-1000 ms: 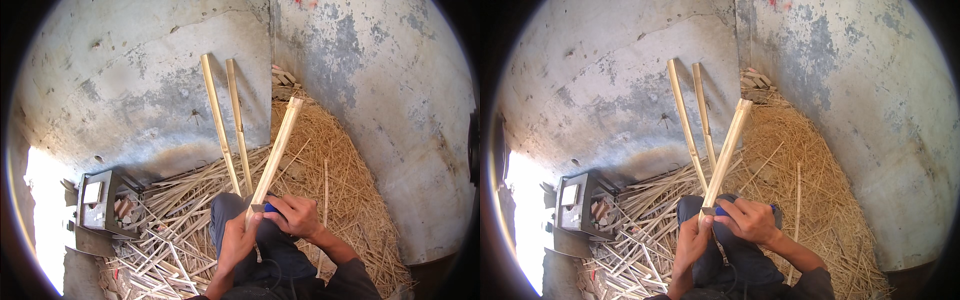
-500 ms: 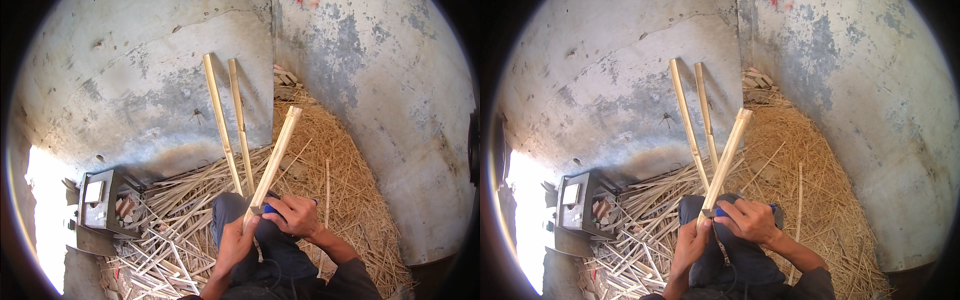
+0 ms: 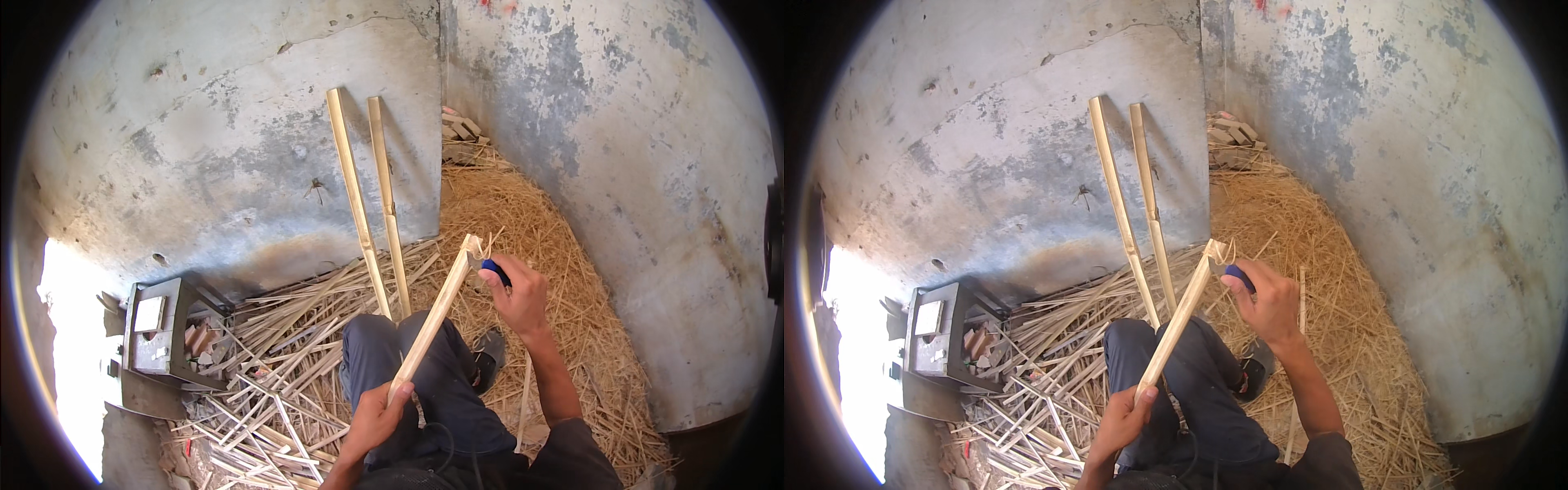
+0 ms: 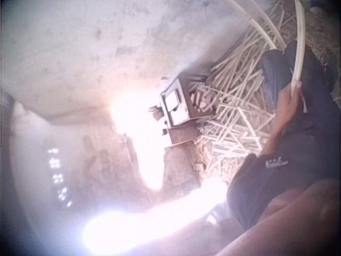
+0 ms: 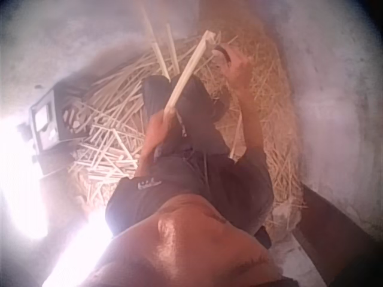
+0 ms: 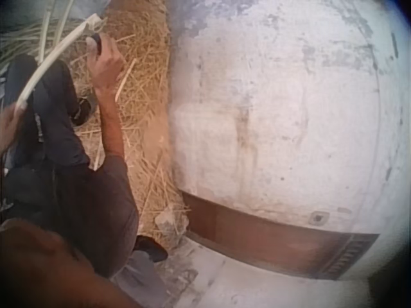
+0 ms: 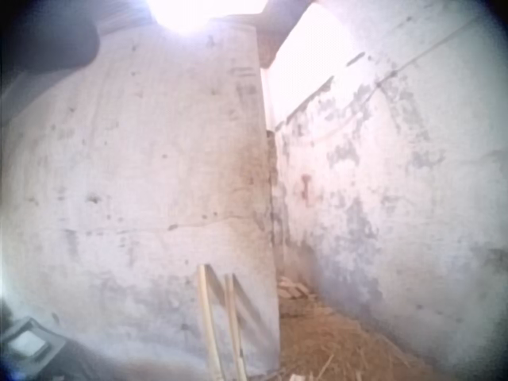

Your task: The person sits on a straw-covered floor and uses a knife to shave thin strips from a long bamboo pole. They hold the pole with one hand and scrape the blade along its length to remove the outer layer, creating wood shavings.

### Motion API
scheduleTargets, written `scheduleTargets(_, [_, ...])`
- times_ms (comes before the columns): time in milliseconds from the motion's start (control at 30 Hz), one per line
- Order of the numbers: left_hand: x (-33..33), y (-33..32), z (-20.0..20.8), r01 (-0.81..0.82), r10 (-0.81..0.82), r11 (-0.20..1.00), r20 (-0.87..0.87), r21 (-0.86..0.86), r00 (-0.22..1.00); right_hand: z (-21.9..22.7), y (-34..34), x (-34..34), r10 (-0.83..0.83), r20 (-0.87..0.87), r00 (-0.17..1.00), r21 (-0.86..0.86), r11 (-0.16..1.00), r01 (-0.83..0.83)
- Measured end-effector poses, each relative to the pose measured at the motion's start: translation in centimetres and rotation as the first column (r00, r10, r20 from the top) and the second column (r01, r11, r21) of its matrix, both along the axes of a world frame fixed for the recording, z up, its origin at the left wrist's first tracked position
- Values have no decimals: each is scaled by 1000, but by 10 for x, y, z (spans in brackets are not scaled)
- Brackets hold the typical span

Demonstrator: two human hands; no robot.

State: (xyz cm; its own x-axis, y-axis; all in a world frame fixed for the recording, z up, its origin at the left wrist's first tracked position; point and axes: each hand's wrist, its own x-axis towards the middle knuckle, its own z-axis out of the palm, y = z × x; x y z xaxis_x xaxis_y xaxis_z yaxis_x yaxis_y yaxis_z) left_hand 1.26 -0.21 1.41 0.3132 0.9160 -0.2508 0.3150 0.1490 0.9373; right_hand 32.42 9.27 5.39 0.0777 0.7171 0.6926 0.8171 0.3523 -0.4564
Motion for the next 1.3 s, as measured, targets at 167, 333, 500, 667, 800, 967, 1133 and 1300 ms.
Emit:
scheduleTargets(167, [-5, 9, -7, -35, 38, 997, -50, 70, 998, 1, 0, -6, 72, -51, 996, 0, 997, -72])
scheduleTargets(333, [10, 20, 12, -101, 123, 967, -81, 236, 989, -8, -19, -28, 189, -126, 974, -114, 973, -203])
scheduleTargets(500, [25, 35, 36, -85, 129, 944, -122, 320, 984, -27, -45, -59, 351, 25, 936, -95, 933, -347])
scheduleTargets(667, [35, 38, 40, -54, 119, 914, -140, 403, 983, -30, -48, -72, 348, 87, 933, -73, 937, -343])
scheduleTargets(800, [37, 39, 41, -53, 111, 906, -116, 420, 987, -27, -48, -74, 347, 117, 931, -64, 938, -342])
scheduleTargets(967, [40, 38, 33, -69, 163, 878, -161, 473, 973, -26, -48, -75, 315, 131, 940, -67, 949, -308])
scheduleTargets(1133, [43, 36, 29, -83, 210, 843, -183, 531, 960, -23, -47, -74, 301, 139, 943, -67, 953, -294])
scheduleTargets(1300, [47, 36, 35, -116, 232, 843, -160, 525, 959, -23, -46, -75, 295, 143, 945, -60, 955, -290])
